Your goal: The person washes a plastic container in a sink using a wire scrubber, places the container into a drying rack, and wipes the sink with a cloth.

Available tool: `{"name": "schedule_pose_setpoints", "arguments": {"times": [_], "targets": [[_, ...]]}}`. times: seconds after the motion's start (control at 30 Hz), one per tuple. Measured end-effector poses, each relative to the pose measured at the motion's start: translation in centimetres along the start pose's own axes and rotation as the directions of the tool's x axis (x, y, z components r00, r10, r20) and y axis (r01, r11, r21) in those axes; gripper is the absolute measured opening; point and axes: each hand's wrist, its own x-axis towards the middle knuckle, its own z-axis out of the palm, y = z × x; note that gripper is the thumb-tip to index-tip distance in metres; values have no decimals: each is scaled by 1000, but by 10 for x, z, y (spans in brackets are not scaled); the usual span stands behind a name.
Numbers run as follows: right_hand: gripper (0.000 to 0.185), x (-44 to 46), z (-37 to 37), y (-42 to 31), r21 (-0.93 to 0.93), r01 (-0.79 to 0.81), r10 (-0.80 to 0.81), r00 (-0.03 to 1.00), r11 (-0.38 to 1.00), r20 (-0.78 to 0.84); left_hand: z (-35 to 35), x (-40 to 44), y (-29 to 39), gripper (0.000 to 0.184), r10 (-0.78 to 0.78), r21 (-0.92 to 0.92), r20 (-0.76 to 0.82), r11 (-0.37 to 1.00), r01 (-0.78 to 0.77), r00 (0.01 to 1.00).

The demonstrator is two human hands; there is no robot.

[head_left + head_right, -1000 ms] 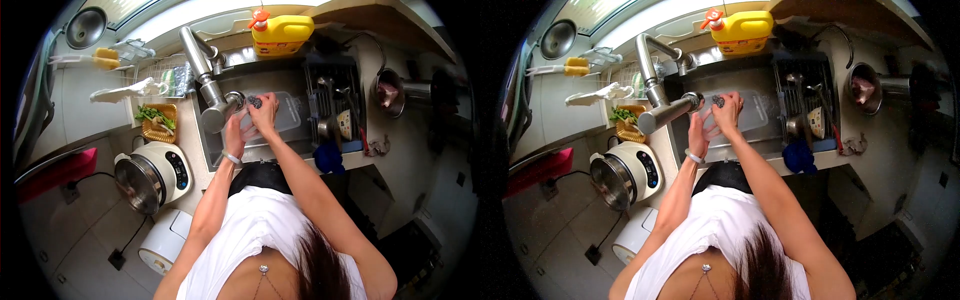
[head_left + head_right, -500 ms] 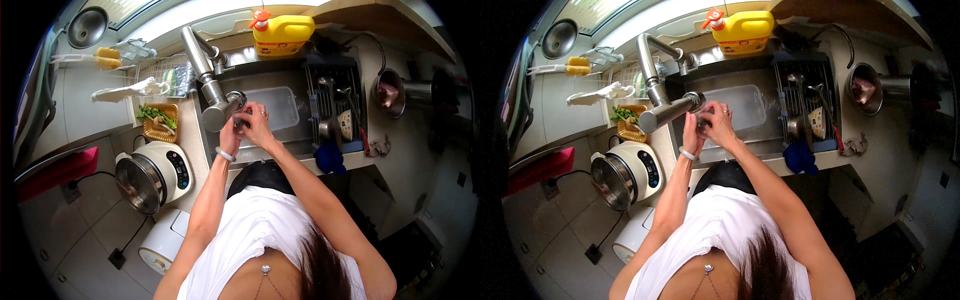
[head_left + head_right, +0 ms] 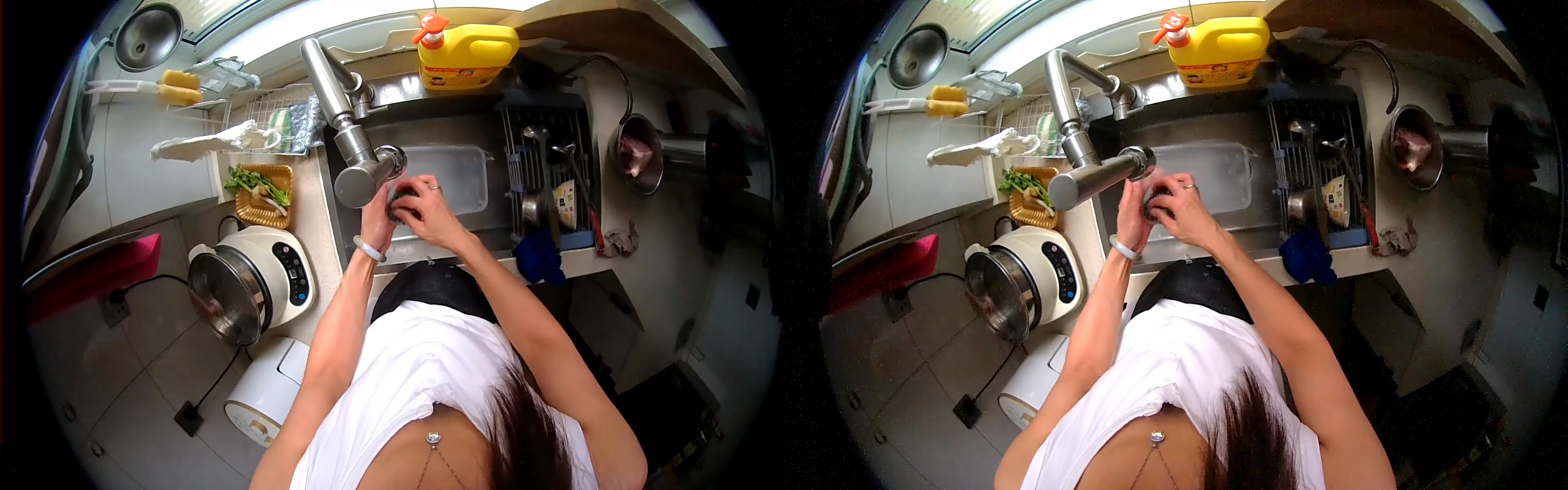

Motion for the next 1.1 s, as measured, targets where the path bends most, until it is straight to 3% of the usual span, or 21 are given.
{"name": "schedule_pose_setpoints", "arguments": {"times": [0.07,0.17,0.27,0.3,0.37,0.4,0.43,0.47,0.6,0.67,0.73,0.8,0.87,0.93,1.0,1.03,1.1], "targets": [[15,4,0,2,-9,16,-16,999,1000,-42,8,-2,-7,49,95,57,-46,994,-92,994],[13,15,2,7,-45,-36,25,974,998,-226,16,-4,0,51,36,3,-46,999,-36,998],[15,17,5,-3,-58,-61,42,959,996,-281,9,1,2,47,-2,-23,-72,1000,1,997],[15,14,3,-5,-62,-11,0,984,998,-176,4,5,2,47,14,50,-49,999,-11,999],[15,16,3,-2,-57,5,-14,987,998,-160,-1,5,-7,48,68,148,-48,987,-60,997],[15,15,3,1,-55,16,-24,989,998,-146,6,1,-3,48,63,147,-49,988,-55,997],[16,20,5,5,-69,-9,-10,961,998,-276,13,-1,3,49,-11,56,-64,998,15,998],[16,22,6,8,-69,-10,-10,961,998,-277,16,-3,6,49,-85,-35,-74,996,83,994],[15,23,5,6,-51,-90,73,961,995,-266,14,1,5,48,13,15,-38,1000,-13,999],[13,18,3,2,-79,38,-43,998,996,-56,12,2,6,48,2,32,-47,999,-1,999],[12,23,3,12,-88,41,-47,997,995,-67,15,1,8,48,-22,66,-65,998,26,998],[14,30,2,19,-99,-107,79,964,989,-255,17,1,9,48,-112,-38,-57,993,110,992],[16,28,4,16,-101,-96,64,956,990,-286,19,2,11,47,-108,7,-98,994,109,989],[15,20,4,7,-52,52,-55,998,997,-45,4,9,-3,45,-54,71,-116,996,62,992],[14,17,4,8,-68,24,-27,998,997,-52,-6,11,-12,43,11,187,-49,982,-2,999],[14,20,5,16,-92,-51,36,986,994,-160,8,4,2,42,-112,69,-82,991,117,990],[15,28,4,28,-111,-166,126,945,980,-303,21,3,1,39,-104,33,-119,994,108,987]]}}
